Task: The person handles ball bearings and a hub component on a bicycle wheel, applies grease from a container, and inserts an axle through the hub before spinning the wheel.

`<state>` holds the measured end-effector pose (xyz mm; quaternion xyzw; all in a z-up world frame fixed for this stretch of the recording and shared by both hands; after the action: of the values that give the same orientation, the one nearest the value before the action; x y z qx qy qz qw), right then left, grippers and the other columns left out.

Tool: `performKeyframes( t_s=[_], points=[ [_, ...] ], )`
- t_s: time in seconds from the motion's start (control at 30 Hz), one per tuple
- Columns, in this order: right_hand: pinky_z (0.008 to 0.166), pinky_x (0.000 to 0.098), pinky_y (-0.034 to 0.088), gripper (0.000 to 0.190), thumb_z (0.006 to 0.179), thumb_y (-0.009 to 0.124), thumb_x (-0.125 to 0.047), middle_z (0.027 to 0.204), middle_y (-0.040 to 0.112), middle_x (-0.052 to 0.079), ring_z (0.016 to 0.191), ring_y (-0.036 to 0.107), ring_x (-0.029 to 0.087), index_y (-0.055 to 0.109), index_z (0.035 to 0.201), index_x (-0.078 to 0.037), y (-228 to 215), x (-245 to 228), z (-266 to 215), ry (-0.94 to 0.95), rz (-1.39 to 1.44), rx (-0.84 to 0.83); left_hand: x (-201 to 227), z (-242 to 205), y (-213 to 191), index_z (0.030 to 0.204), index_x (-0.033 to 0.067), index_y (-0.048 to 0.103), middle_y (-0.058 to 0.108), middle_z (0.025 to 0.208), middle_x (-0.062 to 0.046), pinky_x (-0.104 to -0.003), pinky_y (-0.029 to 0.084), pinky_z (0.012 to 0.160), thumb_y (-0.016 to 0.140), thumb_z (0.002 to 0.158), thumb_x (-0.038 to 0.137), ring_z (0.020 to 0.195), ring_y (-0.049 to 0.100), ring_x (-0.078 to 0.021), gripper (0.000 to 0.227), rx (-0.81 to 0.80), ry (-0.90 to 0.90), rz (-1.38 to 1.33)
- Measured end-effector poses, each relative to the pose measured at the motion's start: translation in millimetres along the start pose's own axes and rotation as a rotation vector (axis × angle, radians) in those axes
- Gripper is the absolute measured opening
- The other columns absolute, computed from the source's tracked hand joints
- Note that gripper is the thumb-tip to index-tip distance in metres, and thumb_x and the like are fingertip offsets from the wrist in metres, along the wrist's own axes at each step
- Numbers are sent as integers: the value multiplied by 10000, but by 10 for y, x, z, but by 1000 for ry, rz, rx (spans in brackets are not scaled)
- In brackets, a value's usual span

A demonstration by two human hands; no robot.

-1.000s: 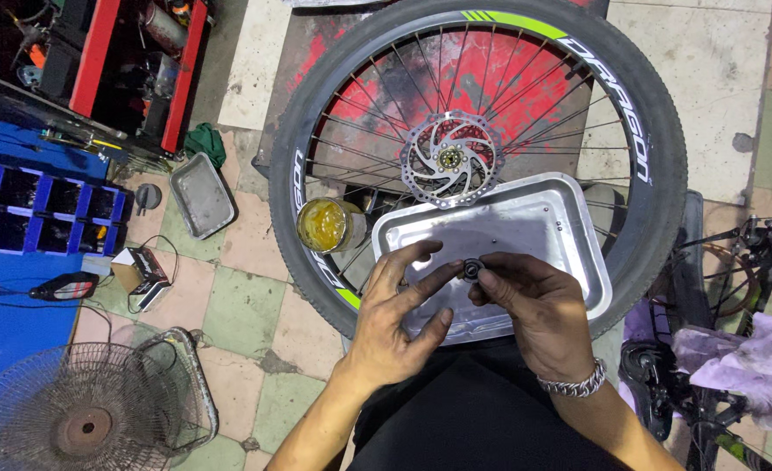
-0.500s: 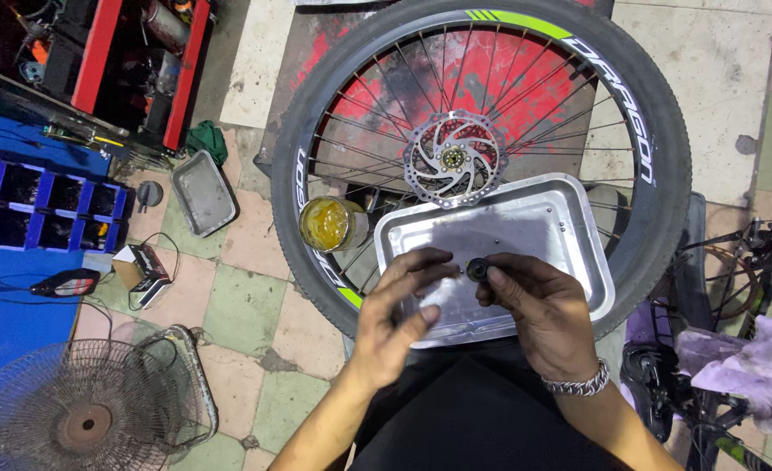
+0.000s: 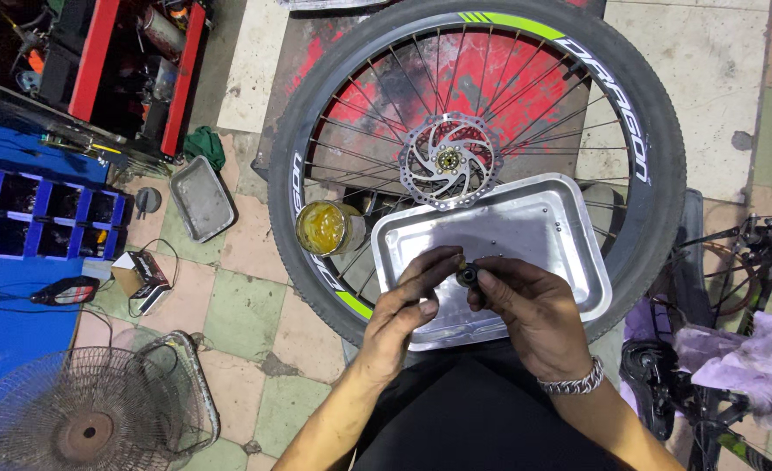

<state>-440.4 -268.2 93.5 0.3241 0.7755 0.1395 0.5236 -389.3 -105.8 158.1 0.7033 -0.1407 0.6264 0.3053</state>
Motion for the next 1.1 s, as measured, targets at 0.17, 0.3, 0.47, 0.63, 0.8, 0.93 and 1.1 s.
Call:
performKeyframes(
  t_s=[0.17,0.3,0.47,0.63,0.8,0.93,1.1],
  points=[
    [768,339,575,297,922,705,-69,1007,754,145,830,702,211,691,1170,95,11,11,27,23,68,-36,156,-29,-6,1371,57,681,513,1566,-156,-478,349,1252,596,946,309,1479,461,-329,502,84,177,566],
    [760,352,576,284,923,694,-61,989,750,146,826,708,225,698,1161,93,-27,43,39,50,81,-9,316,-56,-9,1314,123,733,547,1526,-133,-481,388,1224,667,931,251,1445,478,-326,410,143,323,838],
    [774,358,572,277,933,688,-54,1009,756,159,844,698,228,695,1166,96,-38,45,34,46,109,-27,387,-35,-2,1275,169,762,560,1504,-123,-469,383,1169,693,896,233,1402,494,-331,391,148,383,1043],
    [782,360,572,282,926,690,-57,1025,758,165,855,702,226,694,1168,89,-55,29,34,47,110,-31,470,-44,11,1214,204,776,575,1492,-105,-458,396,1159,708,899,231,1379,521,-323,323,164,440,1116],
    [792,356,574,295,924,691,-69,1028,760,166,857,705,222,698,1176,83,-45,9,39,55,78,-40,494,38,-29,1307,109,718,564,1497,-166,-494,402,1210,674,918,263,1415,527,-350,421,74,349,787],
    [779,355,567,294,929,695,-69,1020,761,164,845,699,223,701,1177,89,-24,-19,20,39,53,-46,499,72,2,1312,114,719,560,1506,-168,-483,411,1211,677,932,271,1431,525,-344,413,30,366,784],
    [784,362,576,284,914,697,-58,1004,763,165,846,706,228,703,1161,81,-39,-11,0,19,72,-11,484,-5,25,1307,123,732,565,1503,-159,-487,391,1220,692,928,278,1431,519,-343,412,66,386,906]
  ],
)
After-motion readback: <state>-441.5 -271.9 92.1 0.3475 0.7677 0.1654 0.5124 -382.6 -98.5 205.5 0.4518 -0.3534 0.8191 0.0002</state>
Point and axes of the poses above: each hand's wrist, its own z-axis towards the middle knuckle, its own y-axis out of the palm, x = y × z, the point moved 7 cm from there along z, towards the middle knuckle
